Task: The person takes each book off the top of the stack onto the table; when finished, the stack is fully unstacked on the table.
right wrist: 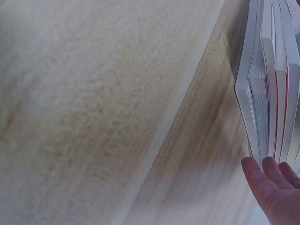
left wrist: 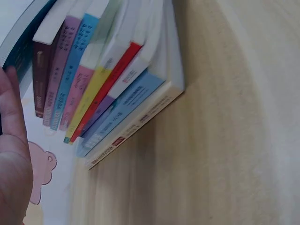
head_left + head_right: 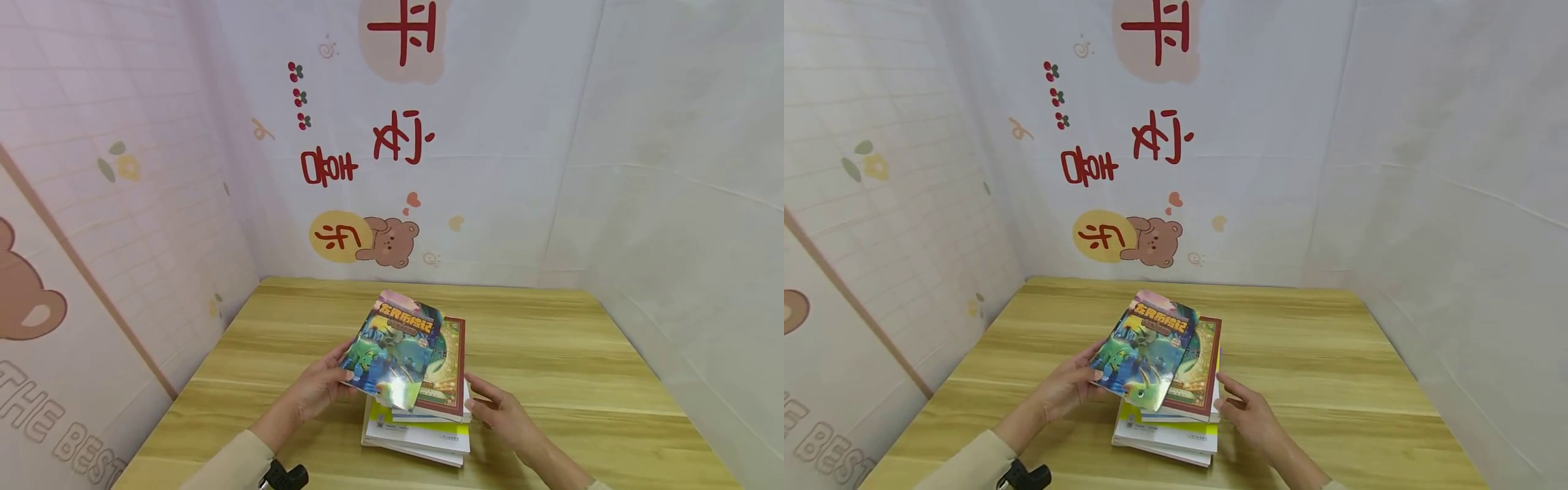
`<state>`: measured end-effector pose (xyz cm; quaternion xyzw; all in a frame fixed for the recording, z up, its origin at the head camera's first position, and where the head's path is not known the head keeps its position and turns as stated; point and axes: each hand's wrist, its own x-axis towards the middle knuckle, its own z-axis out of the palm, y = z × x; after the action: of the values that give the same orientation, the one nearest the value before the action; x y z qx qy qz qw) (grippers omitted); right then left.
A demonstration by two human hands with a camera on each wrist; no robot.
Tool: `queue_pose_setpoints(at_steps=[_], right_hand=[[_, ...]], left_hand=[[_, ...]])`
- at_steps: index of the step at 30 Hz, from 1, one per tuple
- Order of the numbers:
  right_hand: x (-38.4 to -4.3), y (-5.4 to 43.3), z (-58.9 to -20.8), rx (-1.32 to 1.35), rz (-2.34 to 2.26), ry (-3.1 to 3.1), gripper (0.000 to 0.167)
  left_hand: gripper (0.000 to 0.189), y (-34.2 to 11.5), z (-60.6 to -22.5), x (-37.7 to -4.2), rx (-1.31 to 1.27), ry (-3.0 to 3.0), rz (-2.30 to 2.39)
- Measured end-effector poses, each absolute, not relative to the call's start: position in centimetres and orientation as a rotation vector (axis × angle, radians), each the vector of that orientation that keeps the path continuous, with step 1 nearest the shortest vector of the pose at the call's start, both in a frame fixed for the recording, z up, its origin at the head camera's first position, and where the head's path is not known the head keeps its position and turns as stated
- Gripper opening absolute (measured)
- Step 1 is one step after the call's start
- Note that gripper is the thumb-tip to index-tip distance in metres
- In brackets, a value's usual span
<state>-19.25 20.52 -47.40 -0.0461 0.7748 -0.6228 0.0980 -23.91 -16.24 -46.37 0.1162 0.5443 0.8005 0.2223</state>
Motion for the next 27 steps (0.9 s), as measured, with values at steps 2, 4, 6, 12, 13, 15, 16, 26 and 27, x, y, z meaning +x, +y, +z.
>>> queue_pose_setpoints(at_steps=[2, 4, 6, 12, 13, 15, 16, 26, 27], right_hand=[[-19.2, 20.6, -47.4, -0.137, -1.839, 2.294, 0.059], [-19.2, 20.6, -47.4, -0.144, -1.834, 2.292, 0.059], [-19.2, 20.6, -47.3, -0.152, -1.831, 2.291, 0.059], [-19.1, 20.5, -47.2, -0.148, -1.829, 2.295, 0.059], [-19.0, 20.5, -47.2, -0.143, -1.828, 2.297, 0.059], [-18.9, 20.5, -47.2, -0.136, -1.828, 2.3, 0.059], [-18.9, 20.5, -47.2, -0.134, -1.83, 2.299, 0.059], [-18.9, 20.5, -47.5, -0.117, -1.827, 2.319, 0.058], [-18.9, 20.5, -47.5, -0.113, -1.827, 2.32, 0.058]], left_hand=[[0.081, -16.4, -46.2, -24.2, 0.314, 1.504, 2.251], [0.08, -16.7, -46.0, -24.5, 0.3, 1.507, 2.284], [0.079, -17.0, -45.8, -24.9, 0.275, 1.511, 2.316], [0.075, -18.3, -45.3, -25.9, 0.167, 1.56, 2.416], [0.074, -18.5, -45.3, -26.1, 0.152, 1.569, 2.432], [0.072, -18.9, -45.3, -26.4, 0.114, 1.575, 2.461], [0.072, -19.1, -45.3, -26.5, 0.095, 1.576, 2.477], [0.073, -21.3, -45.7, -28.3, 0.011, 1.645, 2.545], [0.074, -21.5, -45.8, -28.4, 0.012, 1.657, 2.543]])
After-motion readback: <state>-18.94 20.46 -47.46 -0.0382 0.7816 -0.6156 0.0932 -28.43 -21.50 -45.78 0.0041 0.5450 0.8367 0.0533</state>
